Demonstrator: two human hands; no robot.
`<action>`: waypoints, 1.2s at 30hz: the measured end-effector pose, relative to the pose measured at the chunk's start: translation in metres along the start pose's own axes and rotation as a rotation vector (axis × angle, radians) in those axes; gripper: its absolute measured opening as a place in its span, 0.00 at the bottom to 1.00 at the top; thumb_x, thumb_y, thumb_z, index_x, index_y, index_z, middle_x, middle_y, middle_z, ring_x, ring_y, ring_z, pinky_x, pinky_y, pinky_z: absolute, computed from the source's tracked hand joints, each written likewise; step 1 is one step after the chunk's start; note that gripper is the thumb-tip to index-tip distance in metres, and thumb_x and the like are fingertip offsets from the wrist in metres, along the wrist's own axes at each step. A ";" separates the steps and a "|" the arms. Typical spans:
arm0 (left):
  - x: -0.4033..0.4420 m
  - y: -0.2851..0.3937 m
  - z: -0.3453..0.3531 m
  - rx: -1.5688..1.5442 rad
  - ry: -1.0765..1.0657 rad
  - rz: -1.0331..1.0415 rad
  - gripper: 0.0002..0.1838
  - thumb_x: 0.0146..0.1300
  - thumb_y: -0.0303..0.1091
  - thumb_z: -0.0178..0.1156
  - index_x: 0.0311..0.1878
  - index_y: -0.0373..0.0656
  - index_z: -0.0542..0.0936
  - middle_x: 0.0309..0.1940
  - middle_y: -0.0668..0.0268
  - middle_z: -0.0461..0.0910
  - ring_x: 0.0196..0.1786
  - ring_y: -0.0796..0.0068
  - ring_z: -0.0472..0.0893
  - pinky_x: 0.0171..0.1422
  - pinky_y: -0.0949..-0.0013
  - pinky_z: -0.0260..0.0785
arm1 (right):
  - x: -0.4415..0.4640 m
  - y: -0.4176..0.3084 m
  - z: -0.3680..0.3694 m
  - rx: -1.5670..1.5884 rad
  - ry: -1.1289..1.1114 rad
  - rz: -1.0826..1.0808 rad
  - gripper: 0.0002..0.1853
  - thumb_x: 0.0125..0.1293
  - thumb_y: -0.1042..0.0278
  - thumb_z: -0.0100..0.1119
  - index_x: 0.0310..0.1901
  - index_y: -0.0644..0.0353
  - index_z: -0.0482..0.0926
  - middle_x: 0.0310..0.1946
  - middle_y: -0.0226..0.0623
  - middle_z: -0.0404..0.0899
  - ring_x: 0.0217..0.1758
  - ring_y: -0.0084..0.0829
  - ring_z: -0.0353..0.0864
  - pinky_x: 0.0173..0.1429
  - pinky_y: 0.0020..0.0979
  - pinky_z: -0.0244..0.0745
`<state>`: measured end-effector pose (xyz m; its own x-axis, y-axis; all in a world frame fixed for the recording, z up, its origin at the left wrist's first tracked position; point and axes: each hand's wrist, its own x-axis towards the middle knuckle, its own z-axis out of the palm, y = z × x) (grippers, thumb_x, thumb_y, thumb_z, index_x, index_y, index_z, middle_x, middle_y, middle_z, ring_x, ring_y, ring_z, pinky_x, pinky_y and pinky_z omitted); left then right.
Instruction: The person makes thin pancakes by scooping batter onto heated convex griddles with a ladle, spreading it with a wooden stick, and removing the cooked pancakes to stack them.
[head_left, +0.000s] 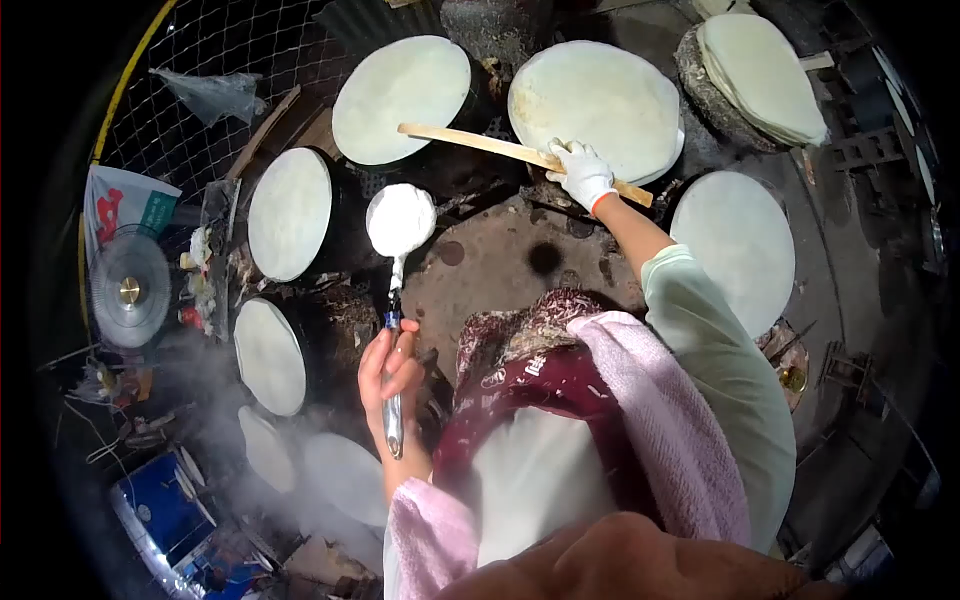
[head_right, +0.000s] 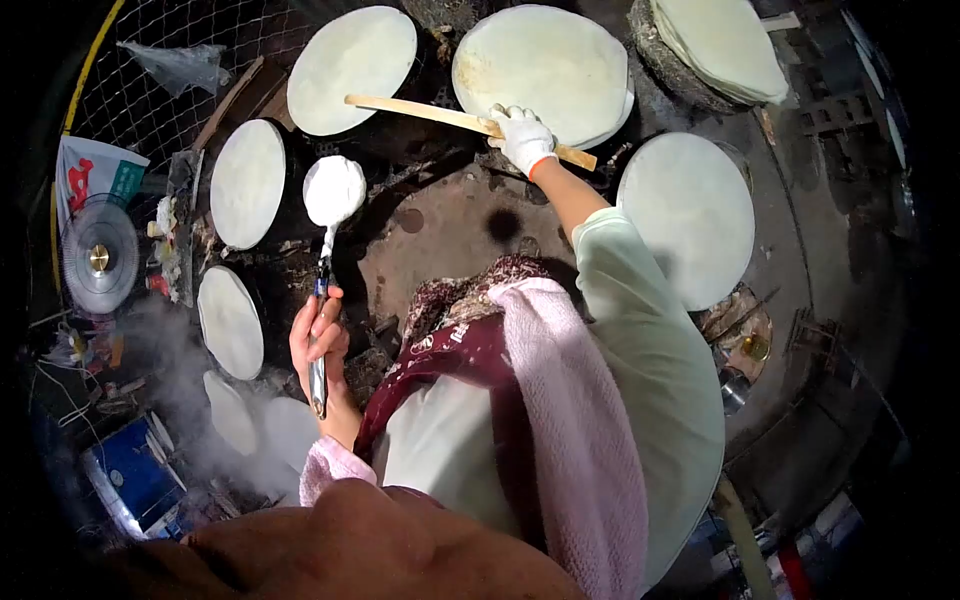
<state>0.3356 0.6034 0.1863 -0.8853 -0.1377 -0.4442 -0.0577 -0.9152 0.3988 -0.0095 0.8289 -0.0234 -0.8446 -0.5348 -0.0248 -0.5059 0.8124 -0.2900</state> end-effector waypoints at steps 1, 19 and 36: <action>0.010 0.000 0.007 0.007 -0.001 0.001 0.20 0.77 0.35 0.37 0.56 0.24 0.65 0.23 0.71 0.64 0.11 0.90 0.62 0.12 0.83 0.52 | 0.006 0.003 0.005 0.007 -0.032 -0.006 0.32 0.60 0.51 0.62 0.66 0.45 0.65 0.54 0.37 0.74 0.58 0.41 0.72 0.60 0.41 0.71; 0.195 0.075 0.021 0.287 -0.181 -0.278 0.16 0.73 0.36 0.46 0.50 0.29 0.74 0.21 0.73 0.64 0.09 0.87 0.54 0.15 0.81 0.45 | 0.167 0.106 -0.258 0.060 0.267 0.075 0.19 0.51 0.60 0.64 0.45 0.58 0.80 0.38 0.47 0.82 0.42 0.46 0.81 0.49 0.42 0.74; 0.278 -0.022 0.155 0.361 -0.218 -0.306 0.18 0.76 0.35 0.40 0.50 0.27 0.70 0.20 0.74 0.66 0.09 0.90 0.60 0.14 0.82 0.51 | 0.000 0.472 -0.257 1.048 1.490 0.823 0.21 0.53 0.73 0.73 0.49 0.66 0.78 0.29 0.33 0.78 0.17 0.26 0.68 0.22 0.30 0.66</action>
<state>0.0188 0.6438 0.1781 -0.8761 0.2330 -0.4221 -0.4506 -0.7071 0.5450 -0.2936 1.2719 0.0852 -0.5125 0.8542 0.0878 -0.1788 -0.0061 -0.9839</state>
